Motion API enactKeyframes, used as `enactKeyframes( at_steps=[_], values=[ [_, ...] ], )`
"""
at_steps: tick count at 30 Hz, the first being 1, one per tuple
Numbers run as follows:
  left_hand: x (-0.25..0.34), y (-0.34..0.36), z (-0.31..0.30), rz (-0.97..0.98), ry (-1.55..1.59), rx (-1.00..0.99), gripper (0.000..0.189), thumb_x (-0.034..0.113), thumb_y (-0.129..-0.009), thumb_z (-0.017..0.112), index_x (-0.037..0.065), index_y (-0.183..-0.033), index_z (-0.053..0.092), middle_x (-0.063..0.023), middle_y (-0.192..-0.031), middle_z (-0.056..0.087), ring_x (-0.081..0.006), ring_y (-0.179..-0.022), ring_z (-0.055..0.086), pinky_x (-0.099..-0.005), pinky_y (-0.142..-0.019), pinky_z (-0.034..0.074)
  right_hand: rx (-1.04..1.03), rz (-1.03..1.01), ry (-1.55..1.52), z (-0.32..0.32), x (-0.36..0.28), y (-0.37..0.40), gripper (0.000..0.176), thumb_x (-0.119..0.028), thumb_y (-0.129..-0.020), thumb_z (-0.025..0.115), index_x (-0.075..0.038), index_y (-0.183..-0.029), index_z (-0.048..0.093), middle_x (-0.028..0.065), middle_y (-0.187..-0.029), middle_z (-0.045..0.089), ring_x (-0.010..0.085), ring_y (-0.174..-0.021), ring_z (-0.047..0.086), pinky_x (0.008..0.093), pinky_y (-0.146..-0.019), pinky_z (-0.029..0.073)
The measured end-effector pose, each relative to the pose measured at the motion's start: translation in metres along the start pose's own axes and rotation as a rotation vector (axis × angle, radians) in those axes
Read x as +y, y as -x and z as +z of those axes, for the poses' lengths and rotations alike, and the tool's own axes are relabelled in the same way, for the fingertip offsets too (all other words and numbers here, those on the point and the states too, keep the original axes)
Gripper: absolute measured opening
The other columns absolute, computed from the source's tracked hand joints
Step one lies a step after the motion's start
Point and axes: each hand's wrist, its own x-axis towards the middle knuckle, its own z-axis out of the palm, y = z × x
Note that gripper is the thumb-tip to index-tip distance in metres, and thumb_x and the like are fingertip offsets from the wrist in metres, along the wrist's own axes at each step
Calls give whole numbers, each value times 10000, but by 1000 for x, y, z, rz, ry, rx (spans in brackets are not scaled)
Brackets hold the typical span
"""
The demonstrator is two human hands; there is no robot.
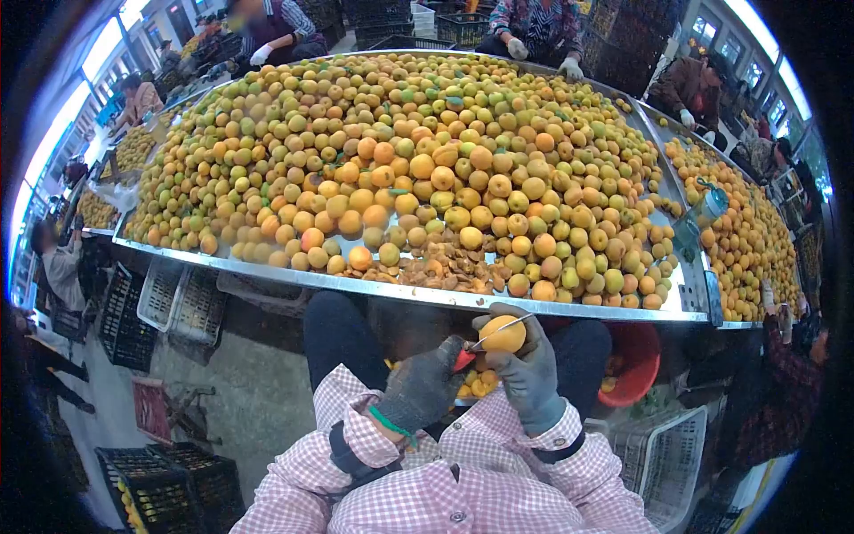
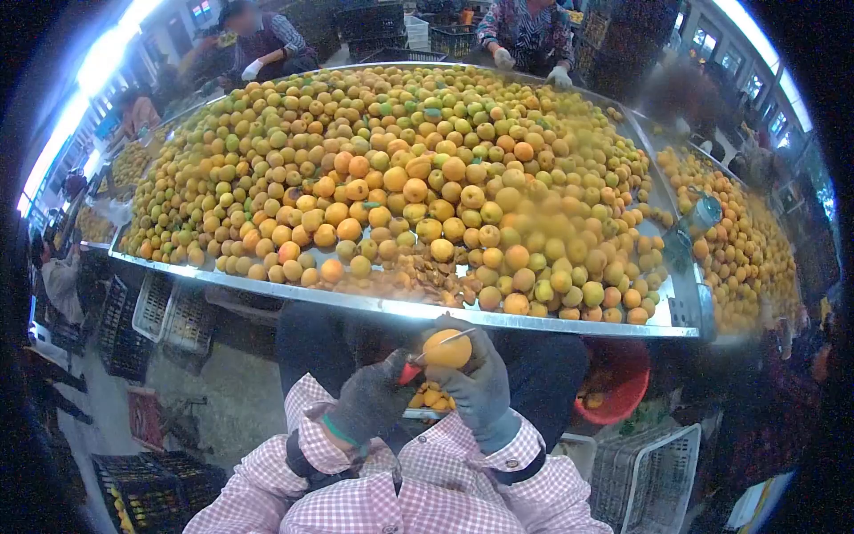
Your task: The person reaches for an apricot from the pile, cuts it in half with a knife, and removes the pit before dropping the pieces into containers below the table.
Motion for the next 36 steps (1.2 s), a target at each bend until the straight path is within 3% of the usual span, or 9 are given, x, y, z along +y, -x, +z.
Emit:
enactKeyframes(
  at_steps=[5,7,11,15,22,29,31,34,36],
  values=[
    [3,-2,1,-80,76,-11,354,277,-824,611,67,-1096,527,-222,-770,622,-399,-725,619,-466,-605,487,99,-173,2,9,23,0,547,-79,-781,699,-11,-1255,433,85,-1161,546,162,-1020,556,274,-869,475],
    [1,-6,-11,-86,14,-81,361,279,-828,607,60,-1103,522,-226,-772,621,-405,-731,617,-469,-613,487,-10,107,-252,4,-4,-5,557,-83,-779,704,-4,-1257,429,90,-1185,537,170,-1042,549,279,-891,464],
    [-2,-5,-5,-77,-16,-62,365,272,-834,598,60,-1117,510,-226,-777,619,-406,-754,616,-484,-632,479,18,69,115,-3,-12,-9,543,-36,-753,708,12,-1226,446,100,-1183,541,184,-1083,548,294,-883,480],
    [-3,-2,6,-133,21,2,391,269,-834,593,59,-1150,499,-224,-785,620,-401,-760,617,-491,-640,475,74,-40,-319,11,14,-8,511,-201,-876,612,16,-1270,370,116,-1175,543,201,-1115,540,303,-933,446],
    [-2,-7,-7,-144,-42,-88,434,264,-833,582,68,-1204,473,-225,-817,625,-408,-768,615,-495,-662,473,14,-73,259,-4,23,-10,447,-287,-953,454,-8,-1288,355,123,-1241,518,200,-1093,544,282,-911,444],
    [0,-7,-5,-250,-39,-130,459,242,-813,593,56,-1212,462,-225,-854,628,-395,-802,618,-490,-676,477,86,-182,219,15,32,-11,429,-193,-896,584,0,-1244,423,108,-1167,549,164,-1009,558,298,-904,452],
    [-8,-8,-10,-210,-68,-159,458,231,-810,591,59,-1214,462,-225,-859,629,-395,-804,618,-489,-678,478,113,86,-262,2,33,-13,431,-123,-869,613,9,-1236,431,110,-1107,568,165,-979,566,304,-903,458],
    [-15,-4,-4,-159,-78,-142,441,209,-805,587,67,-1205,467,-220,-859,631,-393,-803,619,-488,-676,479,77,-19,225,5,11,-14,395,-114,-883,595,10,-1226,443,85,-1069,561,158,-938,573,288,-825,496],
    [-19,-2,6,-150,-63,-97,426,199,-802,584,73,-1194,472,-216,-855,632,-392,-800,620,-488,-672,479,117,7,15,6,18,-15,439,-124,-865,615,5,-1241,430,96,-1112,553,178,-985,570,296,-864,482]
  ],
)
